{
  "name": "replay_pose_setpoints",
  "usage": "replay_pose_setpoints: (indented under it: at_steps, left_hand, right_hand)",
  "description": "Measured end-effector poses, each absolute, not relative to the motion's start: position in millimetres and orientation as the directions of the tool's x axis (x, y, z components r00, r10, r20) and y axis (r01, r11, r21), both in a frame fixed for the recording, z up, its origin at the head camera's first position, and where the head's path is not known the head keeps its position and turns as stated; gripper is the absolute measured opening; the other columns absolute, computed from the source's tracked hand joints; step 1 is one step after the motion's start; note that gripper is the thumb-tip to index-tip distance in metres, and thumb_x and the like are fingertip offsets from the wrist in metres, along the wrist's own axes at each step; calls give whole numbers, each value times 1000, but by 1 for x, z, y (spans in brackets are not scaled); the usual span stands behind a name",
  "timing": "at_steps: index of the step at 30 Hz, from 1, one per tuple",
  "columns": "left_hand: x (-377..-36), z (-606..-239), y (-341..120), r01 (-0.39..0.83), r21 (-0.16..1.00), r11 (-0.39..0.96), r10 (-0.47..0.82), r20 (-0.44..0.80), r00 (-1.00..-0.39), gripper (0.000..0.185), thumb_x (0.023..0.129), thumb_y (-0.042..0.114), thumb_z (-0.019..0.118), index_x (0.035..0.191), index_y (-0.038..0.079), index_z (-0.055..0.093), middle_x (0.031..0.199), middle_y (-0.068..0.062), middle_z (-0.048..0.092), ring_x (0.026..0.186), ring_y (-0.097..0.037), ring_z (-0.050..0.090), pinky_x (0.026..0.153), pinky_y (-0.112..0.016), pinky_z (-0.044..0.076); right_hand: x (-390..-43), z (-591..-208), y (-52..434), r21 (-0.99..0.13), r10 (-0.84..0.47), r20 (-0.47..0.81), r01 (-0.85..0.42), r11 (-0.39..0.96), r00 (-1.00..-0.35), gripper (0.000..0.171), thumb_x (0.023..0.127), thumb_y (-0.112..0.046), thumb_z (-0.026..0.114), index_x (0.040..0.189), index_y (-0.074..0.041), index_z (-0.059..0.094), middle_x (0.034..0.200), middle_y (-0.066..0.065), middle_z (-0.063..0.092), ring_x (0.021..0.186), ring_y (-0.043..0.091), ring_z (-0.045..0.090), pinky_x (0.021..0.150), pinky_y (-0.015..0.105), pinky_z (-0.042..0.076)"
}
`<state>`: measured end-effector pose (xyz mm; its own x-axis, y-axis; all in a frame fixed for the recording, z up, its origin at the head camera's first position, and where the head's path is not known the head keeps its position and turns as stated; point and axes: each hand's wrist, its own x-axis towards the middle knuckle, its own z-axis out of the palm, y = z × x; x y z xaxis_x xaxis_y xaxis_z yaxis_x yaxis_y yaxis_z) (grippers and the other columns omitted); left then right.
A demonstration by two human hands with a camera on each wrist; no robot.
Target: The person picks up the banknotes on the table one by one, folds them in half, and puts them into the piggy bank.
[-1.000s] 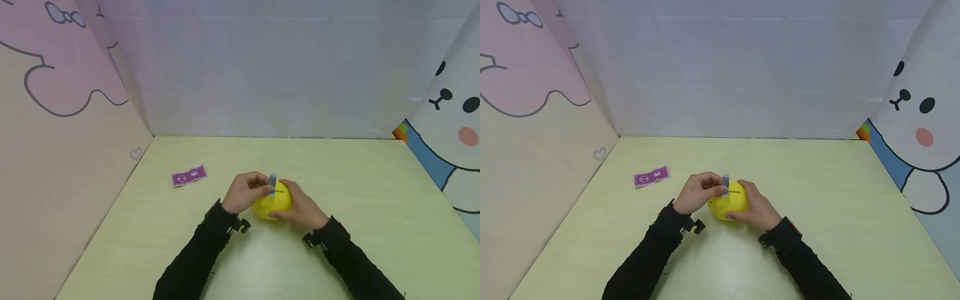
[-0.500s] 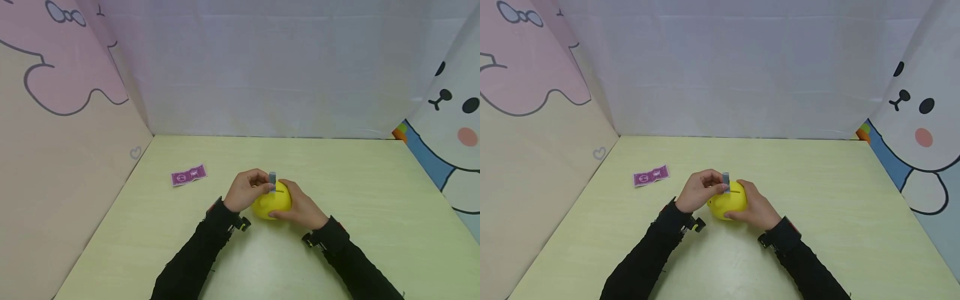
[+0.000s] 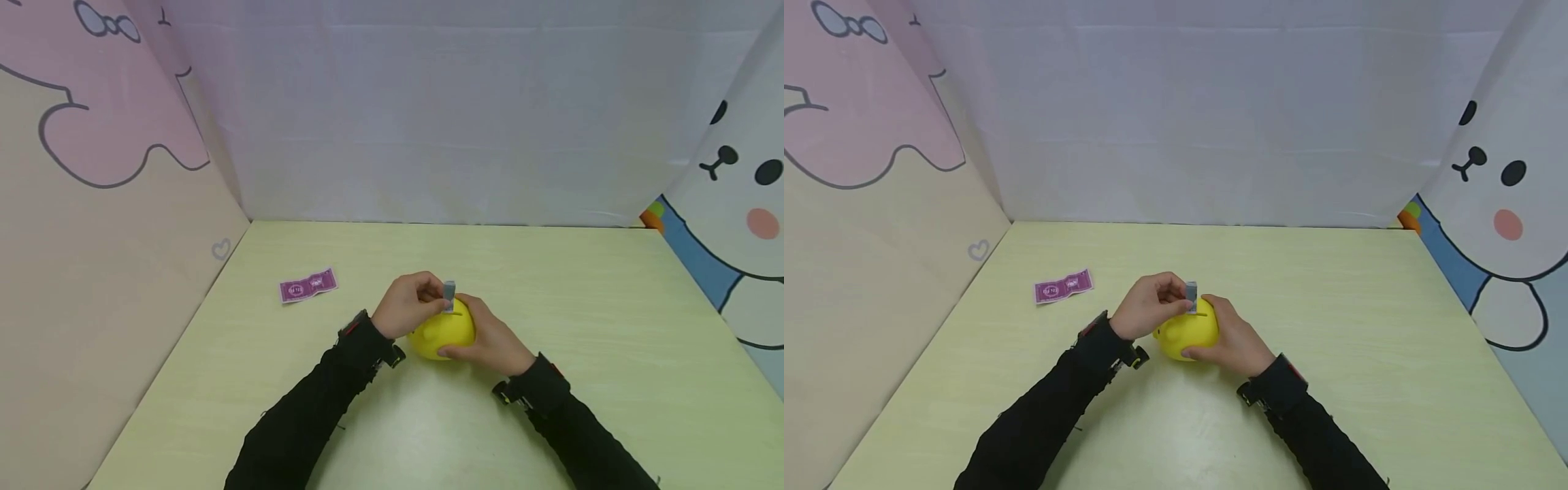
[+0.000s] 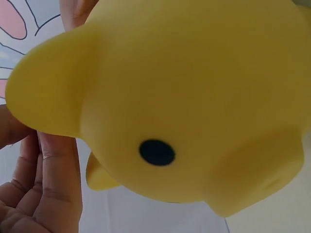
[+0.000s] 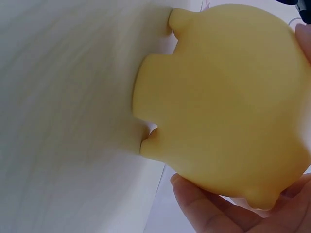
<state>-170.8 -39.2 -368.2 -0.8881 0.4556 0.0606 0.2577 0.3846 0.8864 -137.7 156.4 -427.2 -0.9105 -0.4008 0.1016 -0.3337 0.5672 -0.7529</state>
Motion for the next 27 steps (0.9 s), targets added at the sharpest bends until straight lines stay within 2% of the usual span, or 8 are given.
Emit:
replay_pose_setpoints:
  at_steps: [27]
  left_hand:
    - [-167, -372, -33, 389, 818, 423, 499, 148, -854, 5, 91, 8, 69, 95, 6, 67, 91, -7, 70, 80, -12, 62, 75, -18, 52]
  right_hand:
    - [-136, -427, 157, -740, -408, 115, -352, 572, -906, 94, 77, -37, 83, 147, -5, 29, 136, 13, 46, 99, 19, 54, 83, 31, 52]
